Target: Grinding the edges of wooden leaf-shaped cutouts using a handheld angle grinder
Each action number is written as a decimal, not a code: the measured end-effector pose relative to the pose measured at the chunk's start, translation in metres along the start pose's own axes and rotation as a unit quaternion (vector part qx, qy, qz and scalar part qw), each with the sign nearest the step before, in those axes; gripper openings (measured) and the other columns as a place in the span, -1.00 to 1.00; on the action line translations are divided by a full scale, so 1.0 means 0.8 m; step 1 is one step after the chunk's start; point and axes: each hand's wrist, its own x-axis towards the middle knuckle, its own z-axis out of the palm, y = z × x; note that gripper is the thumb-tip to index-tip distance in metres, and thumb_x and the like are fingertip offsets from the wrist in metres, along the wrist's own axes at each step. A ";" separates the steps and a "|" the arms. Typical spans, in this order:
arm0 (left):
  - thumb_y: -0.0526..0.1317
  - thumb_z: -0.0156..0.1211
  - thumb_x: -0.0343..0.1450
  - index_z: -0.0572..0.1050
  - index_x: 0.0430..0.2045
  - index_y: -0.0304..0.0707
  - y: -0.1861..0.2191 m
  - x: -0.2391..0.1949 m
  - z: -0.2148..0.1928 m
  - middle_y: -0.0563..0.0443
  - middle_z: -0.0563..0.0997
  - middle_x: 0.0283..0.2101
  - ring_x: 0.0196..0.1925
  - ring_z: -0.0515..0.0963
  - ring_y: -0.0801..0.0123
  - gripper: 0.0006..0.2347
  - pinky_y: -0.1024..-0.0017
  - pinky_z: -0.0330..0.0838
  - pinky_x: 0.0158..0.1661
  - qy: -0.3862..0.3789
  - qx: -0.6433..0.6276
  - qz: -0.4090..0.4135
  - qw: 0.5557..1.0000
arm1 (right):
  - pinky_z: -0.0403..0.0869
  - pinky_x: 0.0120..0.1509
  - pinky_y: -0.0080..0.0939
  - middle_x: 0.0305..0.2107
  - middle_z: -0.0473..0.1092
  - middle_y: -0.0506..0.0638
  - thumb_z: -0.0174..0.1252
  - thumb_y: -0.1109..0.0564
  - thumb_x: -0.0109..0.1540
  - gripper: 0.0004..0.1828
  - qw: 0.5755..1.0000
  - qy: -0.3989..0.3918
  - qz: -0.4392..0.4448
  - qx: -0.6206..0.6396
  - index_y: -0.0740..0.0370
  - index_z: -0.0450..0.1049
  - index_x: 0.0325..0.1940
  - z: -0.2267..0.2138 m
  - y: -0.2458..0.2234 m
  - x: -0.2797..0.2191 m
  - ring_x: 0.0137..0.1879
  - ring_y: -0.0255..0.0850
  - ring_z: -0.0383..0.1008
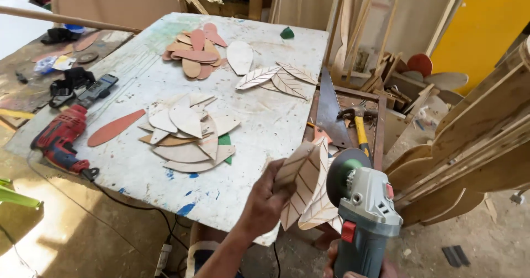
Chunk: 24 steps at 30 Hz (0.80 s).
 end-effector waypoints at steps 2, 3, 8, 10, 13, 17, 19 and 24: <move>-0.35 0.09 0.43 0.39 0.09 -0.11 0.021 -0.025 0.004 -0.03 0.59 -0.15 -0.16 0.53 0.32 -0.68 0.36 0.49 -0.25 0.033 -0.026 0.011 0.999 | 0.26 -0.39 0.42 -0.21 0.38 0.64 0.09 0.39 -0.14 -0.21 0.998 0.051 -0.004 -0.040 0.66 0.34 0.22 0.042 -0.013 -0.030 -0.40 0.52 0.32; -0.35 0.09 0.43 0.39 0.09 -0.11 0.020 -0.032 0.004 -0.03 0.59 -0.15 -0.16 0.53 0.32 -0.68 0.36 0.49 -0.25 0.034 -0.028 0.015 0.999 | 0.26 -0.39 0.42 -0.21 0.38 0.64 0.09 0.39 -0.14 -0.21 0.998 0.050 -0.006 -0.042 0.66 0.34 0.22 0.039 -0.010 -0.031 -0.40 0.52 0.32; -0.32 0.09 0.44 0.43 0.05 -0.13 0.034 -0.055 0.004 0.00 0.58 -0.28 -0.33 0.48 0.37 -0.72 0.39 0.37 -0.40 0.044 -0.055 0.031 0.997 | 0.31 -0.40 0.39 -0.29 0.41 0.67 0.22 0.41 -0.22 -0.12 0.999 0.005 -0.006 -0.038 0.74 0.39 0.23 0.037 -0.004 -0.037 -0.45 0.50 0.37; -0.35 0.12 0.42 0.43 0.09 -0.09 -0.007 -0.054 0.003 0.01 0.58 -0.18 -0.20 0.49 0.38 -0.67 0.42 0.41 -0.22 0.064 -0.080 0.046 0.994 | 0.42 -0.36 0.21 -0.29 0.49 0.53 0.38 0.27 -0.21 -0.06 0.994 -0.089 -0.027 -0.059 0.59 0.39 0.27 0.013 0.010 -0.020 -0.42 0.36 0.50; -0.39 0.18 0.40 0.43 0.13 -0.14 -0.033 -0.044 0.012 -0.03 0.60 0.00 0.02 0.53 0.33 -0.62 0.39 0.44 0.06 0.089 -0.157 0.076 0.981 | 0.59 -0.34 0.14 -0.32 0.60 0.50 0.54 0.18 -0.21 -0.02 0.985 -0.142 -0.046 -0.083 0.46 0.41 0.28 -0.015 0.027 -0.011 -0.40 0.31 0.66; -0.35 0.20 0.41 0.44 0.10 -0.29 0.000 -0.044 0.016 -0.09 0.66 -0.08 -0.09 0.57 0.34 -0.65 0.41 0.50 -0.12 0.163 -0.192 0.041 0.967 | 0.53 -0.21 0.22 -0.30 0.51 0.68 0.40 0.36 -0.26 0.00 0.998 -0.024 0.035 -0.038 0.52 0.41 0.31 0.031 0.003 -0.045 -0.30 0.41 0.56; -0.36 0.19 0.41 0.42 0.14 -0.25 -0.003 -0.035 0.025 -0.09 0.67 -0.07 -0.07 0.59 0.30 -0.63 0.37 0.52 -0.10 0.168 -0.206 0.037 0.963 | 0.56 -0.16 0.17 -0.29 0.51 0.62 0.45 0.29 -0.20 0.00 0.996 -0.080 0.009 -0.041 0.48 0.34 0.34 0.013 0.007 -0.034 -0.23 0.33 0.58; -0.47 0.15 0.43 0.36 0.17 -0.20 -0.014 -0.011 0.041 -0.16 0.64 0.00 -0.04 0.62 0.22 -0.60 0.30 0.58 -0.07 0.241 -0.339 0.114 0.902 | 0.65 -0.28 -0.10 -0.28 0.63 0.38 0.51 0.01 -0.14 0.50 0.977 -0.149 -0.058 -0.142 -0.65 -0.44 0.54 -0.009 0.016 -0.011 -0.32 0.08 0.70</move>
